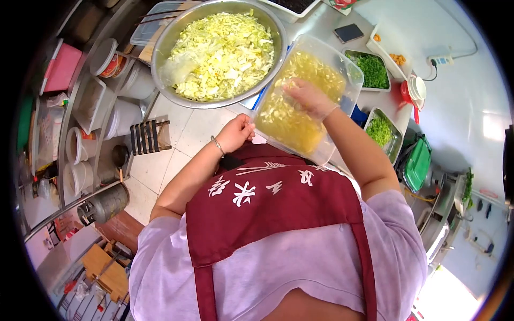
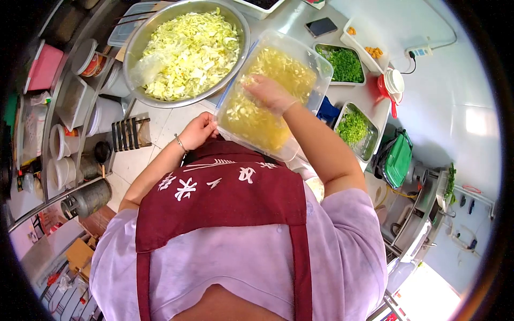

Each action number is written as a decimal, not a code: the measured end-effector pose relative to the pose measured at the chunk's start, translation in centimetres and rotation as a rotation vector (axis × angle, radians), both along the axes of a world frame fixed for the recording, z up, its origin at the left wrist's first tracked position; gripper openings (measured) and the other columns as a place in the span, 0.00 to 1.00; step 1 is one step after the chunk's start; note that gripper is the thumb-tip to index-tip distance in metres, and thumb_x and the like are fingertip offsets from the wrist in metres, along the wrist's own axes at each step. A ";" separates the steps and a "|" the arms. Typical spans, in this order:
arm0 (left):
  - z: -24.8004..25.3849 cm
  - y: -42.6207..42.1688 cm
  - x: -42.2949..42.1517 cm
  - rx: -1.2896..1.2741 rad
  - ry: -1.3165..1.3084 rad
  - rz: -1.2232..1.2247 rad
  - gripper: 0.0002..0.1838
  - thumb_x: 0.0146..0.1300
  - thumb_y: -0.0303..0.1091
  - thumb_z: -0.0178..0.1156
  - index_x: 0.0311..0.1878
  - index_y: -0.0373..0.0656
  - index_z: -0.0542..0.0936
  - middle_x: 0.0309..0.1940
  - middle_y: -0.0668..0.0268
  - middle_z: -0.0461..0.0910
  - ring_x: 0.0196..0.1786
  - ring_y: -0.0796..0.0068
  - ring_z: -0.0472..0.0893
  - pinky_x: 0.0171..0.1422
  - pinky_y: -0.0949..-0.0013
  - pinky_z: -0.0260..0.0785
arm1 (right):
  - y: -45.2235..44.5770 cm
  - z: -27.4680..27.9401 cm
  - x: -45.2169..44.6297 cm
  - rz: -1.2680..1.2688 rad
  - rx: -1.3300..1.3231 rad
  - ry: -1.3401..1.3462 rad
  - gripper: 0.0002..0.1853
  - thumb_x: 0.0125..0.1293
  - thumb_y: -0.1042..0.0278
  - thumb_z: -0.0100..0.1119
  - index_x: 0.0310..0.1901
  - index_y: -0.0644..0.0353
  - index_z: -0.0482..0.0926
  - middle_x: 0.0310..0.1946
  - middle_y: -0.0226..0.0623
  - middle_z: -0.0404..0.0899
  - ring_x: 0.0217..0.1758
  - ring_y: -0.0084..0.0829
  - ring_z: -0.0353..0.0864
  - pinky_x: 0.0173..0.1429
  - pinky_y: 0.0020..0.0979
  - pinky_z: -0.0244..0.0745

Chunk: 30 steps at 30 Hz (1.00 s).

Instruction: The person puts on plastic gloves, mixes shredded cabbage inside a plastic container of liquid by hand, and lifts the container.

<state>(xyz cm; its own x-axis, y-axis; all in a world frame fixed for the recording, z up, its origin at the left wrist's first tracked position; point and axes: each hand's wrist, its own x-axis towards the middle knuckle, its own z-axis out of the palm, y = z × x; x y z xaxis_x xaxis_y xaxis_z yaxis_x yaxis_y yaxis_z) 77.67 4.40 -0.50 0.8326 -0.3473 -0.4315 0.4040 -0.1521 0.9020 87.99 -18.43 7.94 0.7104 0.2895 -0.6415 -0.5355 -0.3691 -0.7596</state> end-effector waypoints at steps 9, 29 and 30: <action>0.3 -0.1 -0.2 0.004 -0.013 0.007 0.08 0.67 0.32 0.49 0.38 0.36 0.67 0.25 0.66 0.75 0.27 0.80 0.74 0.35 0.76 0.70 | 7.2 3.9 7.7 0.175 0.089 -0.654 0.27 0.62 0.48 0.51 0.56 0.59 0.69 0.52 0.44 0.72 0.54 0.42 0.70 0.60 0.33 0.64; 0.2 0.1 0.0 0.028 0.010 -0.041 0.08 0.68 0.31 0.47 0.43 0.35 0.67 0.29 0.66 0.74 0.31 0.81 0.73 0.38 0.77 0.69 | -1.6 4.9 9.3 0.161 -0.084 -0.541 0.22 0.60 0.48 0.48 0.43 0.61 0.76 0.37 0.42 0.76 0.38 0.34 0.73 0.45 0.33 0.67; 0.2 0.0 -0.1 0.025 0.010 -0.047 0.08 0.68 0.31 0.47 0.43 0.35 0.67 0.29 0.66 0.74 0.31 0.81 0.73 0.38 0.77 0.69 | -3.2 4.2 9.8 0.157 -0.088 -0.540 0.22 0.60 0.48 0.48 0.43 0.61 0.76 0.37 0.42 0.76 0.38 0.34 0.73 0.45 0.33 0.67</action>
